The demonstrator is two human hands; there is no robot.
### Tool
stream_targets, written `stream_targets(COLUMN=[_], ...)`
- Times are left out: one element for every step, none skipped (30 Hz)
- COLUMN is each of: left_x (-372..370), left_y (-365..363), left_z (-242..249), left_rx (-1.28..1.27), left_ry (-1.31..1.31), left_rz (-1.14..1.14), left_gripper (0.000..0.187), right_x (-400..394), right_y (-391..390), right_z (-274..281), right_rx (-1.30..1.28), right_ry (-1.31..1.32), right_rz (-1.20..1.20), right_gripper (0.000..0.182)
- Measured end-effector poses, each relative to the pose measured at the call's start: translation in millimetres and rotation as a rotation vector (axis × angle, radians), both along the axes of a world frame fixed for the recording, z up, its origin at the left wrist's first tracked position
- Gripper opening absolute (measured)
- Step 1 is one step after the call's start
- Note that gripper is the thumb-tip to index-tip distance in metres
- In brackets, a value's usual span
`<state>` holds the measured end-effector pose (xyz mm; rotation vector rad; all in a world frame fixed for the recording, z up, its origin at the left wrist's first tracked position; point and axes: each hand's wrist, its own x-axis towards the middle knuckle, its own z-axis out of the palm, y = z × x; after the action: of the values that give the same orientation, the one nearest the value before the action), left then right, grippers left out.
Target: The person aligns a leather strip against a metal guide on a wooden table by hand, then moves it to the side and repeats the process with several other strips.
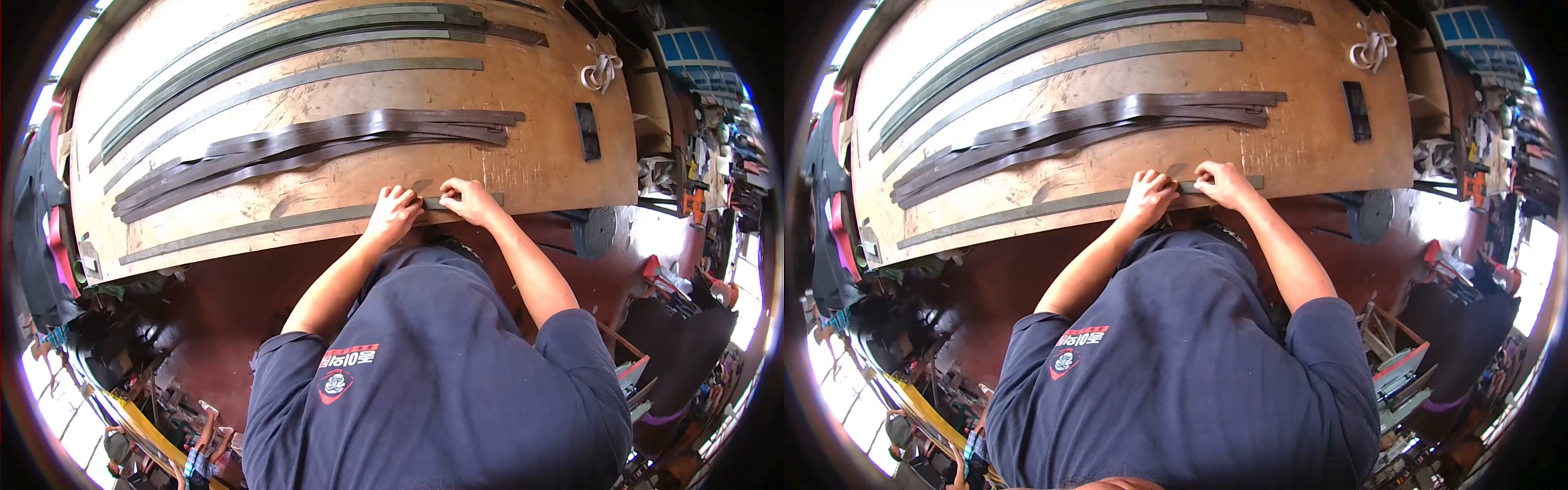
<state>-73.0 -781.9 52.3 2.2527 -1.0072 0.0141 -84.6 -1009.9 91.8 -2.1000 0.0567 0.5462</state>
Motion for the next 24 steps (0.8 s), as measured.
stream_targets(left_x=[-0.8, -1.5, -1.6, -1.6, -1.6, -1.6, -1.7, -1.7, -1.7, -1.6, -1.3, -1.2, -1.3, -1.0, -0.7, -0.7, -1.0, -1.2, -1.5, -1.4, -1.7, -1.9, -2.0, -2.0], left_y=[0.3, 0.2, -0.1, -0.1, 0.0, -0.1, -0.2, -0.3, -0.2, -0.1, -0.2, -0.2, 0.0, 0.1, 0.0, -0.2, -0.3, -0.3, -0.2, -0.5, -0.9, -1.1, -1.0, -0.9], left_z=[0.1, 0.5, 0.8, 1.0, 0.8, 0.9, 1.0, 0.4, -0.1, -0.7, -0.9, -1.0, -1.0, -0.8, -0.7, -0.2, -0.6, -1.3, -1.8, -1.3, -0.8, -0.3, -0.5, -0.8], left_rx=[-0.006, -0.003, -0.017, -0.030, -0.028, -0.022, -0.016, -0.017, -0.024, -0.031, -0.031, -0.033, -0.035, -0.036, -0.044, -0.053, -0.056, -0.049, -0.042, -0.042, -0.031, -0.021, -0.020, -0.028], left_ry=[0.009, 0.012, 0.017, 0.021, 0.023, 0.018, 0.012, 0.012, 0.006, 0.001, 0.000, -0.002, -0.004, -0.003, -0.012, -0.021, -0.020, -0.007, 0.008, 0.008, 0.015, 0.022, 0.023, 0.020], left_rz=[0.006, 0.002, 0.010, 0.018, 0.014, 0.015, 0.017, 0.017, 0.015, 0.015, 0.017, 0.016, 0.015, 0.016, 0.020, 0.022, 0.021, 0.025, 0.028, 0.028, 0.036, 0.043, 0.041, 0.043], left_gripper=[0.020, 0.020, 0.019, 0.019, 0.019, 0.019, 0.019, 0.019, 0.019, 0.019, 0.019, 0.019, 0.019, 0.019, 0.020, 0.020, 0.020, 0.020, 0.021, 0.021, 0.021, 0.022, 0.022, 0.022], right_x=[-0.2, 0.8, 1.5, 1.6, 1.6, 1.5, 1.1, 0.9, 1.1, 0.9, 0.6, 0.2, -0.7, -1.5, -2.6, -5.1, -6.3, -6.9, -7.5, -7.9, -8.3, -8.8, -9.2, -9.6], right_y=[0.6, 1.9, 2.5, 2.7, 2.9, 3.1, 4.3, 6.2, 7.1, 5.6, 2.8, -0.3, -4.8, -10.3, -15.1, -18.2, -21.1, -23.8, -25.8, -27.5, -28.8, -29.3, -29.1, -28.9], right_z=[-1.2, -0.3, 0.6, 1.2, 2.0, 3.4, 5.7, 8.4, 9.7, 7.6, 4.0, 1.4, 0.0, -0.4, -0.6, -0.4, -0.1, -0.2, -0.3, 0.0, 0.3, 0.6, 0.8, 1.0], right_rx=[0.003, -0.011, -0.025, -0.023, -0.031, -0.039, -0.039, -0.060, -0.081, -0.081, -0.111, -0.141, -0.141, -0.088, -0.035, 0.012, 0.009, -0.010, -0.028, -0.028, -0.064, -0.101, -0.100, -0.099], right_ry=[0.003, -0.021, -0.046, -0.044, -0.079, -0.113, -0.112, -0.121, -0.129, -0.130, -0.153, -0.176, -0.176, -0.091, -0.005, 0.016, 0.016, -0.015, -0.045, -0.045, -0.066, -0.086, -0.085, -0.076], right_rz=[-0.002, 0.009, 0.020, 0.016, 0.020, 0.025, 0.023, 0.023, 0.024, 0.026, 0.041, 0.057, 0.058, 0.022, -0.015, -0.038, -0.039, -0.013, 0.013, 0.013, 0.025, 0.036, 0.033, 0.033], right_gripper=[0.025, 0.024, 0.024, 0.024, 0.024, 0.025, 0.025, 0.024, 0.023, 0.023, 0.023, 0.022, 0.022, 0.023, 0.024, 0.025, 0.025, 0.025, 0.024, 0.024, 0.023, 0.023, 0.023, 0.022])
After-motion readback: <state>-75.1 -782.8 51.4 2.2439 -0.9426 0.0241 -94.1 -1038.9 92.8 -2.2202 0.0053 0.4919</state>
